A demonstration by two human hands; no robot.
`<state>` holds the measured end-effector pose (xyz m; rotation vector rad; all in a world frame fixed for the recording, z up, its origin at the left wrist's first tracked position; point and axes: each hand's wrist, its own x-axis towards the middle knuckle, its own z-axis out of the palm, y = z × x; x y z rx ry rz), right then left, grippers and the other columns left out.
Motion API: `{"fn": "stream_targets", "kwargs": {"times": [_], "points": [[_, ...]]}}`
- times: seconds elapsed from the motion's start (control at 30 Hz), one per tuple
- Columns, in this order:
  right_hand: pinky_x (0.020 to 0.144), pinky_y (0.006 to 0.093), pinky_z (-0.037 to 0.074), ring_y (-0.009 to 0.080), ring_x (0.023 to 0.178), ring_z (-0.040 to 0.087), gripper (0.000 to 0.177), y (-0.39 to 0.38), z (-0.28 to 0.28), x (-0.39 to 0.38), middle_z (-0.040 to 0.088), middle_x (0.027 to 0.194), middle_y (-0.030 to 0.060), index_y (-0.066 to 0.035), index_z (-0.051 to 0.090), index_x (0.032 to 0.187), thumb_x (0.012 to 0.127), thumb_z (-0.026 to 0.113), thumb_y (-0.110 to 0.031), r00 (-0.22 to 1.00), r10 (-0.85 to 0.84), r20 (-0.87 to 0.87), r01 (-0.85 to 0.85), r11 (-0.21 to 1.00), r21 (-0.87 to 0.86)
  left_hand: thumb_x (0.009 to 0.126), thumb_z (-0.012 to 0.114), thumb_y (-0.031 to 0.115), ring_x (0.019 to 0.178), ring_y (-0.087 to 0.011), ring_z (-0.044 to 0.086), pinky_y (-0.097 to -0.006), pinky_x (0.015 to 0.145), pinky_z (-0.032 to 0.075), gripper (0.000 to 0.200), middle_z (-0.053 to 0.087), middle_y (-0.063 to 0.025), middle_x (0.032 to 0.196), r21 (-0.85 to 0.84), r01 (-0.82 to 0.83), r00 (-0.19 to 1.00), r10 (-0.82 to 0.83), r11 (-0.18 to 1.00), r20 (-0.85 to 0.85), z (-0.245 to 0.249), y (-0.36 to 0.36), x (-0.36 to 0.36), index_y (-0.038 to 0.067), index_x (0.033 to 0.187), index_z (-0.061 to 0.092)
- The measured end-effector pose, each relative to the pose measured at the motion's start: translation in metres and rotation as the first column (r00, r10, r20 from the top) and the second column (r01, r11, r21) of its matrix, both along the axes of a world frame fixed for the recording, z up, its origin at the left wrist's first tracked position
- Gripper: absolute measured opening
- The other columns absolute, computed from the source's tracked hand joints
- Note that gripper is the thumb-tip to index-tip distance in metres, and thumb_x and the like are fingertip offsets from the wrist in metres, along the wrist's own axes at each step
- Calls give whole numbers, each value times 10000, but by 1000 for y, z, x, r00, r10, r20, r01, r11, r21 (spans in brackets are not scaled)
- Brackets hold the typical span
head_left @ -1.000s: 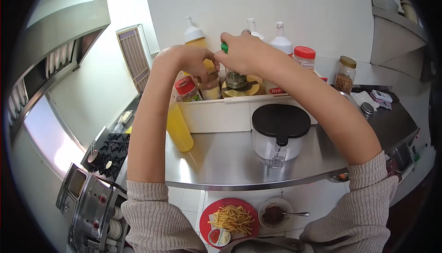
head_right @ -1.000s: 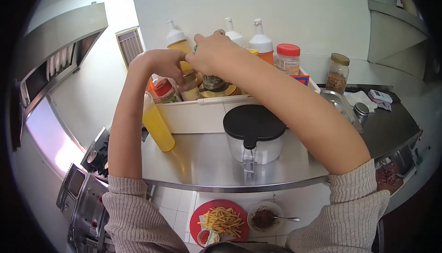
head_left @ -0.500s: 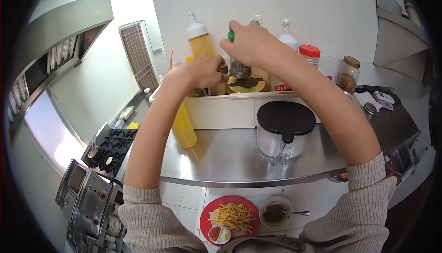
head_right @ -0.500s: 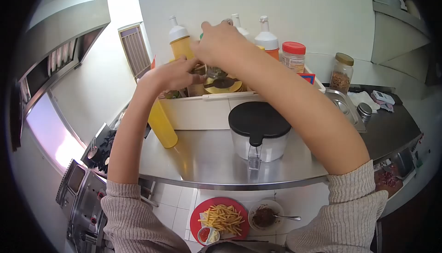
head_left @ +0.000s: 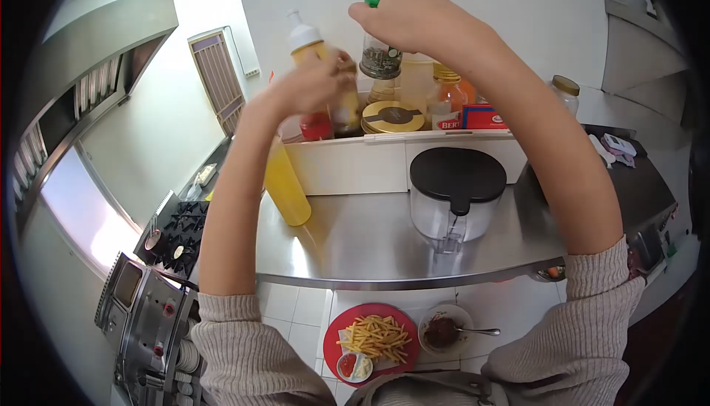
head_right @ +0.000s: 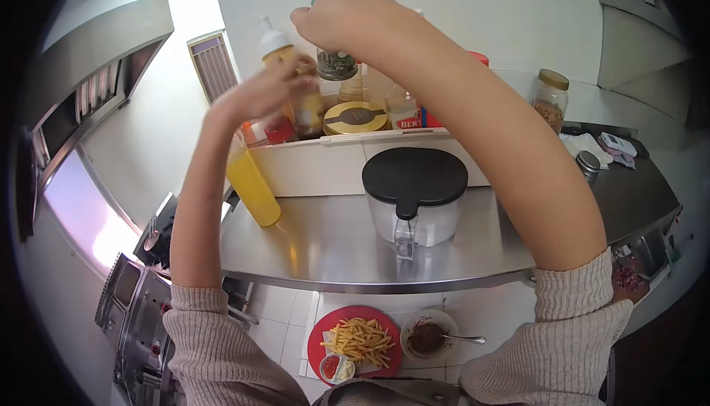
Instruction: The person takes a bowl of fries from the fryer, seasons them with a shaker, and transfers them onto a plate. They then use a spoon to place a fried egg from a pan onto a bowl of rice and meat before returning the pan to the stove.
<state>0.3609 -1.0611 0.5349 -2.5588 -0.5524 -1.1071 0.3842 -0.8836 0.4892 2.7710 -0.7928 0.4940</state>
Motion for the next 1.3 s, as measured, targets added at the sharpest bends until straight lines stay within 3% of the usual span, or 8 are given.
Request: {"fn": "stream_targets", "kwargs": {"times": [0.1, 0.23, 0.4, 0.63, 0.8, 0.87, 1.07, 1.3], "points": [[881, 396, 449, 334, 1008, 571, 576, -8, 2, -9, 584, 1109, 199, 28, 522, 1164, 826, 399, -422, 999, -29, -34, 29, 1000, -5, 910, 430, 391, 1068, -297, 490, -363, 935, 377, 467, 459, -189, 1150, -74, -139, 981, 148, 987, 124, 26, 10, -15, 95, 1270, 410], [729, 341, 507, 290, 877, 620, 603, -12, 11, -52, 611, 912, 253, 56, 361, 1269, 815, 543, -298, 963, -82, -258, 64, 995, -76, 901, 470, 341, 948, -229, 520, -320, 864, 406, 407, 494, -154, 1120, -169, -221, 941, 256, 960, 222, 47, 10, -66, 126, 1245, 446], [766, 389, 475, 320, 850, 610, 478, -22, -16, -93, 619, 920, 206, -3, 551, 1051, 779, 500, -393, 926, 127, -355, -252, 909, -333, 895, 513, 249, 869, -206, 530, -297, 813, 424, 341, 512, -96, 1088, -33, -157, 983, 159, 987, 93, 15, 13, -135, 129, 1212, 476], [769, 416, 465, 338, 867, 596, 348, 14, -86, -78, 613, 852, 215, 6, 543, 1010, 758, 548, -234, 828, 0, -561, -315, 827, -465, 874, 560, 263, 1048, -239, 512, -339, 894, 400, 438, 482, -121, 1117, -49, -138, 980, 130, 989, -150, -47, 34, -145, 143, 1276, 436], [824, 424, 446, 372, 962, 530, 343, 17, -115, -82, 571, 990, 254, 16, 485, 1066, 782, 563, -159, 964, 109, -242, -216, 852, -477, 864, 575, 273, 1054, -231, 491, -345, 870, 424, 517, 477, -123, 1146, -231, -23, 985, -17, 973, -170, -78, 58, -155, 129, 1328, 400], [827, 428, 440, 365, 959, 526, 461, 16, -128, -102, 539, 1059, 245, 16, 432, 1158, 783, 597, -196, 981, 188, -39, -186, 879, -438, 859, 580, 278, 1059, -201, 478, -333, 861, 426, 507, 460, -107, 1175, -251, -35, 983, -13, 967, -185, -84, 62, -169, 94, 1302, 413], [770, 396, 470, 359, 906, 588, 584, 25, -171, -165, 574, 954, 266, 51, 395, 1175, 765, 685, -245, 563, 719, -407, -743, 656, 132, 843, 578, 312, 855, -238, 490, -337, 771, 411, 487, 437, -124, 951, -614, 248, 945, -327, 750, -19, -140, 60, -208, 27, 1202, 413], [833, 386, 441, 348, 1007, 563, 680, 33, -312, -195, 555, 1068, 221, 8, 347, 1254, 740, 724, -228, 279, 790, -546, -575, 593, 564, 854, 519, 326, 746, -277, 515, -322, 706, 430, 411, 480, -149, 879, -458, 51, 995, -86, 888, -56, -242, 42, -259, -4, 1096, 474]]}}
